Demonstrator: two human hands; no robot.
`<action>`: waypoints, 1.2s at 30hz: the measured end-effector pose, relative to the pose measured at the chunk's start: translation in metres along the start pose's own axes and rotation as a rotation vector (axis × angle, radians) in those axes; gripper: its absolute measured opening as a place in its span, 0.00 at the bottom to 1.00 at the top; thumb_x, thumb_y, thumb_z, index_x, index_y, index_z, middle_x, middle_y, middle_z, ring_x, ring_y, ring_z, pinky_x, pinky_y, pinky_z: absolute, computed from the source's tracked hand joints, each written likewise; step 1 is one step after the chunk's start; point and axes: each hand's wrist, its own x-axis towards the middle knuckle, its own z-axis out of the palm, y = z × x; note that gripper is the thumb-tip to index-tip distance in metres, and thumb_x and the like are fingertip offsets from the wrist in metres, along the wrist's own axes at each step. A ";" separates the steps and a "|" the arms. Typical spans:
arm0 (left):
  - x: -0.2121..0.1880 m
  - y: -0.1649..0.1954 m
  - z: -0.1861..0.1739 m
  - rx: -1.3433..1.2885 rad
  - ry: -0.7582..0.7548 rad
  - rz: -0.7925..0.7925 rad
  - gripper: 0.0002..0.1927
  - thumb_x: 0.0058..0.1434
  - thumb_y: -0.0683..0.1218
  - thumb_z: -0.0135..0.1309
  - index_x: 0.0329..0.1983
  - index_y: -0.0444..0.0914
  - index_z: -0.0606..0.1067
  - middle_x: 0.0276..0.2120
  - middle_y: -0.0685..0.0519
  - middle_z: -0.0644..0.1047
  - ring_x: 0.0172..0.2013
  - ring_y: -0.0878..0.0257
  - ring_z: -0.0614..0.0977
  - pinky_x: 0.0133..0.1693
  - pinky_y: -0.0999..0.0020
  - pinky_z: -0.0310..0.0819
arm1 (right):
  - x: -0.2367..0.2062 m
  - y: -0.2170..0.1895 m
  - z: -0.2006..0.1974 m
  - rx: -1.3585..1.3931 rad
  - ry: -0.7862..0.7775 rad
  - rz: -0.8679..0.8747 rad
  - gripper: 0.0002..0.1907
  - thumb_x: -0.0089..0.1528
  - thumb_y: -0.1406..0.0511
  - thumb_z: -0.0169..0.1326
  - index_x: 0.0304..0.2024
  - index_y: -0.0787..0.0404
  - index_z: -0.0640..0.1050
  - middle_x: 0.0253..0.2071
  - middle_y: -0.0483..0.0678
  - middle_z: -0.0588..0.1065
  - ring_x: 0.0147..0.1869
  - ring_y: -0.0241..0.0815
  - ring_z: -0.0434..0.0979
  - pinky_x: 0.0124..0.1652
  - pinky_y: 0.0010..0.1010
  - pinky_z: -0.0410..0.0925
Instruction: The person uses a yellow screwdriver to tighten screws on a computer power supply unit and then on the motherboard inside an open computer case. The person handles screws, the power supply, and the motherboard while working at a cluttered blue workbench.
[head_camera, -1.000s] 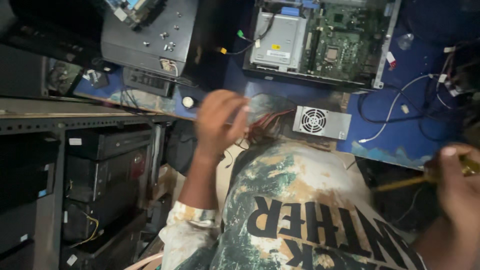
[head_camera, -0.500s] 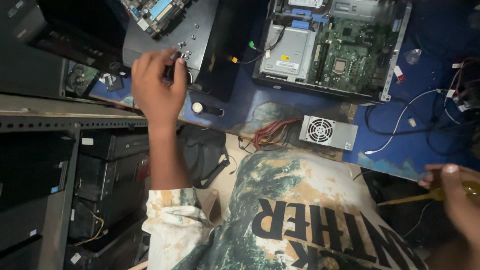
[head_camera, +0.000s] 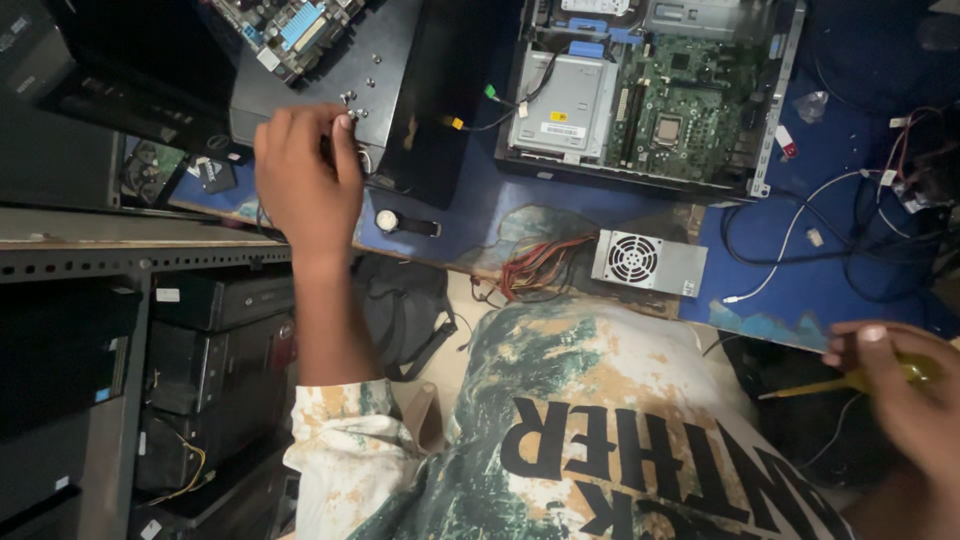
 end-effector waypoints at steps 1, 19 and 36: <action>-0.001 0.000 0.001 0.010 0.010 -0.014 0.03 0.72 0.43 0.59 0.43 0.39 0.79 0.41 0.50 0.78 0.43 0.49 0.76 0.46 0.56 0.69 | 0.000 -0.003 0.000 0.007 -0.002 0.003 0.22 0.77 0.59 0.44 0.46 0.73 0.80 0.35 0.58 0.80 0.39 0.45 0.82 0.46 0.34 0.74; -0.046 0.022 0.028 -0.542 0.377 -0.325 0.04 0.75 0.38 0.52 0.50 0.32 0.75 0.43 0.47 0.83 0.42 0.62 0.84 0.46 0.70 0.80 | -0.027 0.125 0.001 -0.060 0.296 -0.013 0.20 0.77 0.57 0.48 0.49 0.71 0.77 0.39 0.59 0.79 0.43 0.45 0.81 0.50 0.35 0.73; -0.146 0.119 0.143 -1.482 -0.412 -0.596 0.10 0.72 0.39 0.52 0.52 0.30 0.78 0.46 0.49 0.80 0.45 0.66 0.83 0.50 0.70 0.80 | -0.018 0.187 -0.030 0.486 0.123 -0.246 0.16 0.75 0.59 0.51 0.55 0.66 0.69 0.41 0.60 0.77 0.44 0.47 0.81 0.52 0.44 0.73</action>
